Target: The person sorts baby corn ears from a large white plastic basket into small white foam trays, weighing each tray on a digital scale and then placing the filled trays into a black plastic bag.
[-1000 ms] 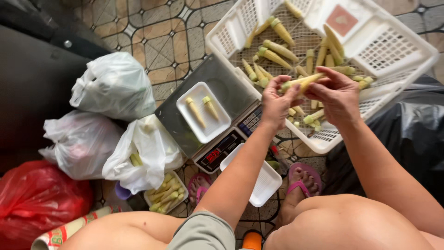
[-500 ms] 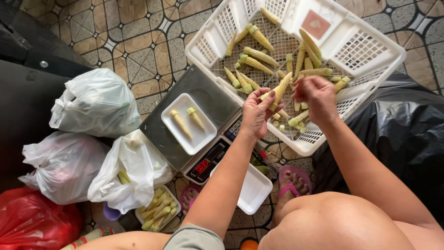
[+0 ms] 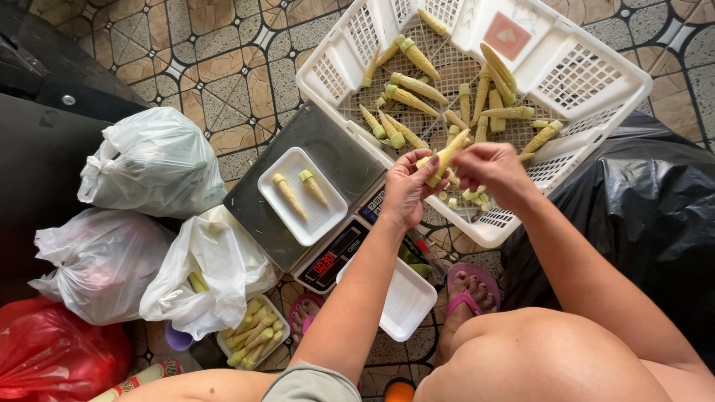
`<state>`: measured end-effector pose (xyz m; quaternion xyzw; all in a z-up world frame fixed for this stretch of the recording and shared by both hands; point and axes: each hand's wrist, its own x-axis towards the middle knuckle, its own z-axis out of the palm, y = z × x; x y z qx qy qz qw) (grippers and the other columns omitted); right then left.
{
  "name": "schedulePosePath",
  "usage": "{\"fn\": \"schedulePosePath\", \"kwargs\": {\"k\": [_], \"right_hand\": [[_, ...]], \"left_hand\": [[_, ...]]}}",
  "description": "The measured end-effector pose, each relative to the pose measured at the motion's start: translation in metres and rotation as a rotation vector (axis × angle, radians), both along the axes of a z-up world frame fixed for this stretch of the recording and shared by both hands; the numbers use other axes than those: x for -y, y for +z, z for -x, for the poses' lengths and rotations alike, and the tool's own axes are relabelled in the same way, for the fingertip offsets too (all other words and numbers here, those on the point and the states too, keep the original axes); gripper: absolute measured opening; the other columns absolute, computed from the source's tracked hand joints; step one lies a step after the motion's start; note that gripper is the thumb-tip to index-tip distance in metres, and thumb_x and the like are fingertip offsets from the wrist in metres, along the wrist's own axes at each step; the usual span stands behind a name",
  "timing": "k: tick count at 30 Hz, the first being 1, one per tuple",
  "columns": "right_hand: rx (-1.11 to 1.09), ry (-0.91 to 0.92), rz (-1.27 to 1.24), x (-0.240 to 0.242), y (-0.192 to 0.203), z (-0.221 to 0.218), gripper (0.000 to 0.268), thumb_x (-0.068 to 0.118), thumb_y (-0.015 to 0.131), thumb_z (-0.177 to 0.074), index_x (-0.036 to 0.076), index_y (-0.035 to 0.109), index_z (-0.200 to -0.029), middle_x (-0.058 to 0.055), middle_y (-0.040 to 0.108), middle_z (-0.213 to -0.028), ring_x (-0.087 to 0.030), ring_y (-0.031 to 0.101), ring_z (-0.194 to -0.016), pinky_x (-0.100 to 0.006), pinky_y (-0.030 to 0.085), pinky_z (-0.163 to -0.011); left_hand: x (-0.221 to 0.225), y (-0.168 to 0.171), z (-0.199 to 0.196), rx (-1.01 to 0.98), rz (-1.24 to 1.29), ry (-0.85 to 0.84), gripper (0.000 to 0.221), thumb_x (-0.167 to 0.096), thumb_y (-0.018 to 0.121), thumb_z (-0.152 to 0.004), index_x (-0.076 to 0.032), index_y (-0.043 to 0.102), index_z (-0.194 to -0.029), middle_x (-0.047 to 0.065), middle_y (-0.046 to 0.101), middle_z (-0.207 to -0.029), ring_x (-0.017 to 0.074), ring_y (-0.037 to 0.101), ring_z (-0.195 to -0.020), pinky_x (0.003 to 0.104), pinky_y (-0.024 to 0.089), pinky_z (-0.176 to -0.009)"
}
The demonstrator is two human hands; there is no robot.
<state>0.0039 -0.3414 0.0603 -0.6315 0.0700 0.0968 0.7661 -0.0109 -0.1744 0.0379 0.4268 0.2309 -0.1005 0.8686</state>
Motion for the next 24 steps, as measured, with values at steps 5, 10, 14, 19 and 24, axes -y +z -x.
{"fn": "schedulePosePath", "kwargs": {"k": [5,10,14,19,24], "right_hand": [[-0.004,0.033,-0.059,-0.004,-0.017,0.002,0.017,0.012,0.075,-0.098,0.001,0.073,-0.085,-0.017,0.069,-0.066,-0.020,0.070,-0.052,-0.026,0.056,-0.044],[0.135,-0.072,-0.020,0.014,-0.011,-0.007,0.037,0.009,0.063,-0.107,0.000,0.053,-0.142,-0.015,0.068,-0.103,-0.020,0.071,-0.081,-0.027,0.062,-0.065],[0.291,0.196,0.105,0.000,-0.019,0.005,0.034,0.002,0.086,-0.081,0.003,0.077,-0.114,-0.018,0.072,-0.112,-0.020,0.071,-0.093,-0.031,0.061,-0.074],[0.112,0.004,-0.073,0.015,-0.016,0.006,0.019,0.011,0.057,-0.112,0.006,0.066,-0.128,-0.019,0.073,-0.102,-0.024,0.076,-0.088,-0.030,0.064,-0.073],[0.002,-0.058,0.134,0.029,-0.057,0.001,0.017,0.008,0.066,-0.107,0.007,0.067,-0.124,-0.006,0.072,-0.098,-0.013,0.070,-0.079,-0.024,0.060,-0.065]], "left_hand": [[-0.008,-0.004,-0.001,-0.002,0.018,-0.014,0.037,-0.014,0.086,-0.085,-0.003,0.065,-0.112,0.014,0.070,-0.094,0.0349,0.076,-0.076,0.040,0.068,-0.063],[-0.017,-0.001,0.003,0.018,-0.126,-0.034,0.040,-0.013,0.088,-0.083,-0.004,0.065,-0.115,0.009,0.067,-0.096,0.0322,0.076,-0.079,0.038,0.068,-0.062],[-0.013,-0.017,0.006,0.026,-0.138,-0.062,0.042,-0.012,0.088,-0.080,-0.006,0.066,-0.115,0.007,0.066,-0.095,0.0279,0.076,-0.077,0.034,0.067,-0.059],[-0.070,0.029,0.000,0.123,-0.258,-0.057,0.039,-0.005,0.089,-0.071,-0.005,0.072,-0.106,0.006,0.067,-0.086,0.0207,0.075,-0.069,0.031,0.066,-0.051],[-0.203,0.063,-0.010,-0.118,-0.849,-0.143,0.026,0.000,0.059,-0.084,-0.015,0.071,-0.101,0.008,0.071,-0.098,0.0161,0.066,-0.079,0.021,0.048,-0.050]]}}
